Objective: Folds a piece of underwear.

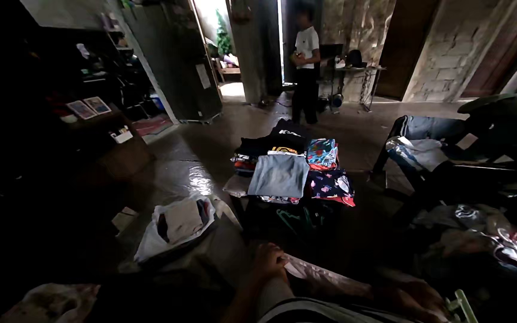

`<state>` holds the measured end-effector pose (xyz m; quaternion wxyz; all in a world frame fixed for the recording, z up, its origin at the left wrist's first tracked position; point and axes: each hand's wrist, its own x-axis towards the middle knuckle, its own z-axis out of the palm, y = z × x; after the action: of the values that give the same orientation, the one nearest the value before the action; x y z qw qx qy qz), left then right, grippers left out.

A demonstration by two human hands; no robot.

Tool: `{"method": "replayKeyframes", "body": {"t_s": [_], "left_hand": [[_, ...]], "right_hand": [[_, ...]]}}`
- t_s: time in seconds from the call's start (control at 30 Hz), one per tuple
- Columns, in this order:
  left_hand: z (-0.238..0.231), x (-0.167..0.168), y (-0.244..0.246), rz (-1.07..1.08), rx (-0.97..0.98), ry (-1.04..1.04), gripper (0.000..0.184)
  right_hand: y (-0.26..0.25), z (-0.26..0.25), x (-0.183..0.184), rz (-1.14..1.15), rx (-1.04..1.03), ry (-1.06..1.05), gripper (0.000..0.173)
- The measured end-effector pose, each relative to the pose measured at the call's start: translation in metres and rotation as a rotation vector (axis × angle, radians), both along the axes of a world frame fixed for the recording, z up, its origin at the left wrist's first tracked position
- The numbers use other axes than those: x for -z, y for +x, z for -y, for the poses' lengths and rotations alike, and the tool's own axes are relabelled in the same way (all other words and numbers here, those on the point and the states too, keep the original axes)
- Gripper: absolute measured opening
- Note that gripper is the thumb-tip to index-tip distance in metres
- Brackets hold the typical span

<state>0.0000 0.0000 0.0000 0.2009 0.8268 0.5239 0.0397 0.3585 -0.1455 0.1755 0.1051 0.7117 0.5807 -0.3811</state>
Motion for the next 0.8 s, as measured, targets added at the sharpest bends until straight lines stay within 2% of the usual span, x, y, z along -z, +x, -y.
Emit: {"method": "replayKeyframes", "body": {"t_s": [0.1,0.13,0.17,0.23,0.3,0.37,0.4,0.47,0.53,0.6,0.7,0.8], "left_hand": [[-0.001,-0.006,0.0,0.144,-0.018,0.018,0.033],[-0.001,-0.019,0.001,0.22,-0.047,0.013,0.031],[-0.001,-0.037,0.003,0.314,-0.087,0.042,0.028],[0.004,-0.089,0.01,0.43,-0.129,0.17,0.024],[0.009,-0.141,0.017,0.498,-0.118,0.411,0.022],[0.005,-0.171,0.019,0.515,-0.069,0.622,0.021],[-0.002,-0.183,0.017,0.481,-0.028,0.669,0.019],[-0.014,-0.21,0.007,0.397,0.018,0.604,0.018],[-0.023,-0.235,-0.005,0.433,-0.02,0.567,0.019],[-0.023,-0.256,-0.01,0.468,-0.055,0.591,0.022],[-0.012,-0.271,-0.008,0.498,-0.104,0.611,0.021],[-0.009,-0.274,-0.009,0.595,-0.136,0.631,0.022]], "right_hand": [[0.064,-0.036,0.141,-0.144,-0.094,0.365,0.037],[0.077,-0.051,0.16,-0.164,-0.089,0.461,0.037],[0.085,-0.063,0.158,-0.152,-0.08,0.549,0.038],[0.083,-0.076,0.109,-0.092,-0.071,0.743,0.037],[0.078,-0.084,0.054,-0.12,-0.082,0.997,0.038],[0.073,-0.093,0.012,-0.16,-0.171,1.265,0.034],[0.071,-0.1,-0.005,-0.147,-0.232,1.329,0.03],[0.069,-0.111,-0.034,-0.12,-0.267,1.25,0.025],[0.066,-0.12,-0.057,-0.123,-0.133,1.152,0.026],[0.064,-0.127,-0.076,-0.123,-0.072,1.182,0.028],[0.057,-0.131,-0.085,-0.188,-0.127,1.283,0.029],[0.048,-0.134,-0.089,-0.282,-0.098,1.269,0.028]]}}
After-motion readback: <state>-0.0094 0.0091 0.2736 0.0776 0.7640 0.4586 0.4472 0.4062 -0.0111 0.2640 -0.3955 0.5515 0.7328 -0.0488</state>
